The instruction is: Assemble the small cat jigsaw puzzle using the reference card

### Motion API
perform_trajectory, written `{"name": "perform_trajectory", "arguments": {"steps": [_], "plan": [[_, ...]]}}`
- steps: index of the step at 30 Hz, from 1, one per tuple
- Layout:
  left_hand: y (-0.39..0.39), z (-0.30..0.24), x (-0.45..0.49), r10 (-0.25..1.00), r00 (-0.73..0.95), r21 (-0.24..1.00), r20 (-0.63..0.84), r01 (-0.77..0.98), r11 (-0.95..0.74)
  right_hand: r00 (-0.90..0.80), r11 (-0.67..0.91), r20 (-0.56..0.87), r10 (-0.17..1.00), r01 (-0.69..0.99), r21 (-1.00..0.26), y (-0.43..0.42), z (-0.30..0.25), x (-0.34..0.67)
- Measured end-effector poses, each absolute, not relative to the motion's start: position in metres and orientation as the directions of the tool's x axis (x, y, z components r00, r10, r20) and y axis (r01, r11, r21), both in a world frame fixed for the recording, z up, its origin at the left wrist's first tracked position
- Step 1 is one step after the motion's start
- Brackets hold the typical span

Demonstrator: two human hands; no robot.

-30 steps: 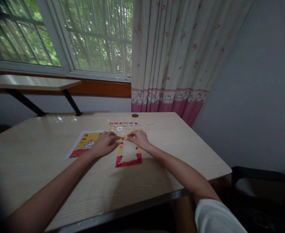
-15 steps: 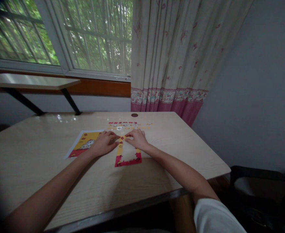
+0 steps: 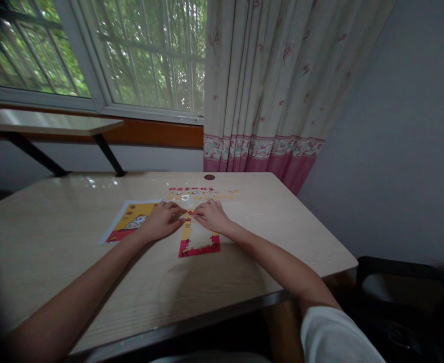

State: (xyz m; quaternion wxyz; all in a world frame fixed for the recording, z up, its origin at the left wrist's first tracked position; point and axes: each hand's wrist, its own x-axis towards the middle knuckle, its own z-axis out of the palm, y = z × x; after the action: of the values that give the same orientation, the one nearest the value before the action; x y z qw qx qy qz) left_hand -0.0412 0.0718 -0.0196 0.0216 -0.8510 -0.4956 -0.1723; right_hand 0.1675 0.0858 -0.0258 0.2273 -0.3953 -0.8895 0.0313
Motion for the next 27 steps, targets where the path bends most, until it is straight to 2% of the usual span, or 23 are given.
{"name": "perform_trajectory", "arguments": {"steps": [11,17,20,27], "plan": [[0.071,-0.018,-0.041,0.841,0.451,0.13,0.301,0.854,-0.504,-0.644,0.706,0.306,0.702,0.685,-0.178,0.083,-0.017,0.167],[0.069,-0.016,-0.04,0.841,0.459,0.123,0.287,0.853,-0.508,-0.586,0.686,0.36,0.726,0.654,-0.319,0.094,-0.016,0.186],[0.068,-0.017,-0.04,0.831,0.47,0.149,0.297,0.837,-0.526,-0.591,0.716,0.407,0.696,0.61,-0.339,0.101,-0.013,0.209],[0.065,-0.019,-0.035,0.771,0.579,0.21,0.267,0.745,-0.633,-0.68,0.726,0.258,0.686,0.618,-0.301,0.107,-0.02,0.242]]}}
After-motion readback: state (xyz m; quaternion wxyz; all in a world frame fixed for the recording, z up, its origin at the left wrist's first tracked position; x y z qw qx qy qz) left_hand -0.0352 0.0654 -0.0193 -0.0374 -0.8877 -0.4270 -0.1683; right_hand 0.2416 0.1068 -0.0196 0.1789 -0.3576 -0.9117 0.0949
